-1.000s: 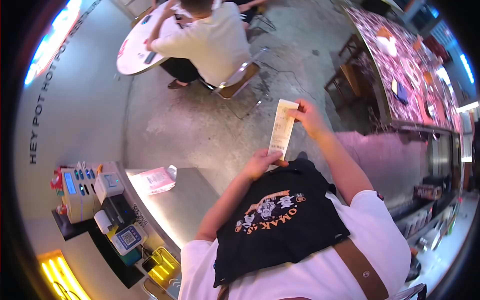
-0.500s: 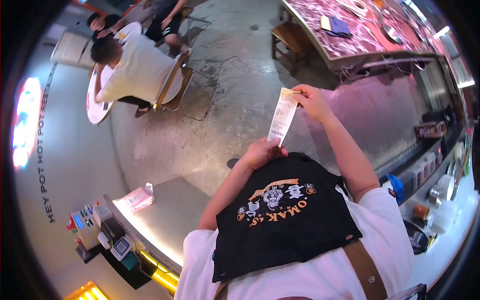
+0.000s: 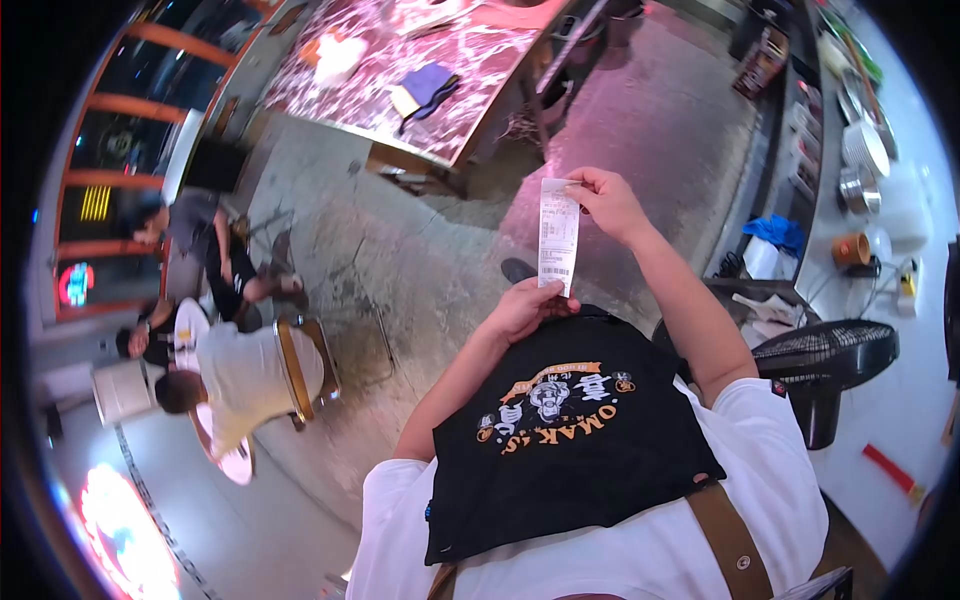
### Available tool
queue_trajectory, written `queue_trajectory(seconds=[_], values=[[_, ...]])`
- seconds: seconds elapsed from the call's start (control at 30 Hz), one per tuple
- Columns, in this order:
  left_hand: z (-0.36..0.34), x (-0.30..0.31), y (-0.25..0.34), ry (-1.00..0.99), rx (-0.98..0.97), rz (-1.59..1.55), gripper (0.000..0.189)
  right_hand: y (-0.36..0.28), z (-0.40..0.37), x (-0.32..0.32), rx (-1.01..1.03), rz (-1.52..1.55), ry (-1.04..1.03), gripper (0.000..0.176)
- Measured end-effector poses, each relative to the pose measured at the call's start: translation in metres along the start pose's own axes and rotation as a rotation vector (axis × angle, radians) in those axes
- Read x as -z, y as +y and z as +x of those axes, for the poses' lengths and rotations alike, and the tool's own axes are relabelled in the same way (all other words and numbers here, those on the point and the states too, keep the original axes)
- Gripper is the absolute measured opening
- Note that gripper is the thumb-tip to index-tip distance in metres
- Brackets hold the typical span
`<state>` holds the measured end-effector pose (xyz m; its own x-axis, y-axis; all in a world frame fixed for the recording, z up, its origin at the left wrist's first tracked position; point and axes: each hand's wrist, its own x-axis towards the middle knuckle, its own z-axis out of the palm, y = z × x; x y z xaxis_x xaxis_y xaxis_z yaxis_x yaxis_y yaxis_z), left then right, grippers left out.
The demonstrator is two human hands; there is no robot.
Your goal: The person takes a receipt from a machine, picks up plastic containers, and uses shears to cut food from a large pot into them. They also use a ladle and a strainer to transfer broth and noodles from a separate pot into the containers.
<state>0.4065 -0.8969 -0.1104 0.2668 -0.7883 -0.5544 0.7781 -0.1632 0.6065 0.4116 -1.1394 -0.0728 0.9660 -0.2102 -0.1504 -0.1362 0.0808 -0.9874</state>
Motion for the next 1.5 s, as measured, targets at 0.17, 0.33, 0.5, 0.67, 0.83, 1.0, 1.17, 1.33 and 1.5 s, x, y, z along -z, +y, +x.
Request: queue_trajectory(seconds=[0.17, 0.33, 0.5, 0.67, 0.83, 1.0, 1.17, 1.33, 1.5], values=[[0.069, -0.007, 0.038, -0.131, 0.09, 0.076, 0.027, 0.006, 0.023, 0.056, -0.024, -0.015, 0.162, 0.017], [0.135, 0.004, 0.096, -0.149, 0.109, 0.013, 0.031, 0.022, 0.077, 0.09, -0.03, -0.137, 0.242, 0.018], [0.199, 0.036, 0.202, -0.055, 0.08, -0.029, 0.03, -0.001, 0.175, 0.089, -0.086, -0.013, 0.282, 0.015], [0.238, 0.077, 0.244, 0.127, -0.072, 0.289, 0.022, -0.014, 0.252, 0.093, -0.01, 0.023, 0.251, 0.014], [0.254, 0.116, 0.268, 0.598, -0.692, 1.157, 0.016, 0.012, 0.344, 0.095, -0.083, 0.045, 0.053, 0.012], [0.277, 0.162, 0.28, 0.954, -0.546, 0.972, 0.019, 0.015, 0.472, 0.076, -0.183, -0.143, -0.344, 0.012], [0.324, 0.165, 0.316, 0.895, -0.528, -0.339, 0.021, -0.027, 0.622, 0.05, 0.355, -0.769, -0.439, 0.015], [0.382, 0.17, 0.339, 1.006, -0.493, -0.654, 0.021, -0.053, 0.73, 0.014, 0.554, -1.43, -0.626, 0.031], [0.415, 0.168, 0.347, 1.049, -0.45, -0.721, 0.025, -0.039, 0.757, -0.008, 0.401, -1.631, -0.993, 0.035]])
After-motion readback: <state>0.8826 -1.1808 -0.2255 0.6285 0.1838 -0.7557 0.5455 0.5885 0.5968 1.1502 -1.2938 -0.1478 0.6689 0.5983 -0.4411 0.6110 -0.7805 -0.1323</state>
